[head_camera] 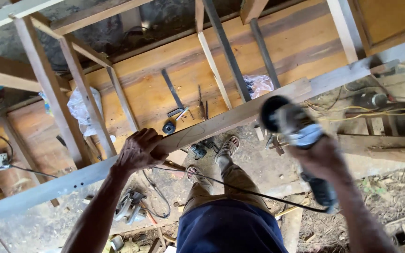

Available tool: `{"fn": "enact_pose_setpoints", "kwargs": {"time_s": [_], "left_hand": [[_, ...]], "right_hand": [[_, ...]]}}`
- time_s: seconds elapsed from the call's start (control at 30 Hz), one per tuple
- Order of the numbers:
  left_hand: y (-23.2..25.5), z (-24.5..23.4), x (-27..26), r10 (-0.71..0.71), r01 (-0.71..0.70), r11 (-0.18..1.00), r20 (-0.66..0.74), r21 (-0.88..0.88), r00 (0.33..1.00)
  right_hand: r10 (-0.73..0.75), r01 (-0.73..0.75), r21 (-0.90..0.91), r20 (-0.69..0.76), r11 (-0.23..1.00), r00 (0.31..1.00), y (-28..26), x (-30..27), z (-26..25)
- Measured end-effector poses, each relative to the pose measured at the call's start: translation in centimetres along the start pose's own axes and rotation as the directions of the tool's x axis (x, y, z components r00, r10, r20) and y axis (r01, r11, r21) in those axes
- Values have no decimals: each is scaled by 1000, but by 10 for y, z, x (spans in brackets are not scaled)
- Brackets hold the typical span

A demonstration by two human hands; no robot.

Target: Cutting a wooden plank with a circular saw and sanding the edges of a wooden frame using an angle grinder.

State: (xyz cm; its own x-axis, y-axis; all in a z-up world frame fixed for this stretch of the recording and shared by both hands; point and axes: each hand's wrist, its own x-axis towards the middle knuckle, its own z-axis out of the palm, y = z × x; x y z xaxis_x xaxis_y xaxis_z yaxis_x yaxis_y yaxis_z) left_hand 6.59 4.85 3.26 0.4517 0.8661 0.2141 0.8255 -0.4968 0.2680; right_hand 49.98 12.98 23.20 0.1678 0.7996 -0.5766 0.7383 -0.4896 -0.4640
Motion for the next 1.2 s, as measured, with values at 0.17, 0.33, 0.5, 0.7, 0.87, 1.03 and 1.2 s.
{"fn": "enact_pose_setpoints", "kwargs": {"time_s": [0.17,0.33,0.5,0.7,0.87,1.03,1.2], "left_hand": [[17,-34,-13,-142,142,990,33,27,989],[15,-6,-69,-379,384,918,-65,98,923],[11,13,-70,-337,314,941,-276,-126,900],[8,26,-75,-341,295,938,-344,-180,875],[16,14,-67,-377,307,922,-355,-237,856],[15,14,-66,-353,273,929,-375,-249,857],[18,10,-63,-358,288,930,-376,-230,855]], "right_hand": [[-168,190,-213,119,958,979,-15,2,67],[-280,407,-309,381,860,881,-45,7,134],[-212,370,-361,407,856,888,-64,4,137],[-58,132,-296,248,946,967,-85,1,77],[-57,100,-267,163,958,985,-74,12,77],[30,41,-361,190,932,981,-77,0,112],[25,77,-393,247,916,969,-108,-25,137]]}}
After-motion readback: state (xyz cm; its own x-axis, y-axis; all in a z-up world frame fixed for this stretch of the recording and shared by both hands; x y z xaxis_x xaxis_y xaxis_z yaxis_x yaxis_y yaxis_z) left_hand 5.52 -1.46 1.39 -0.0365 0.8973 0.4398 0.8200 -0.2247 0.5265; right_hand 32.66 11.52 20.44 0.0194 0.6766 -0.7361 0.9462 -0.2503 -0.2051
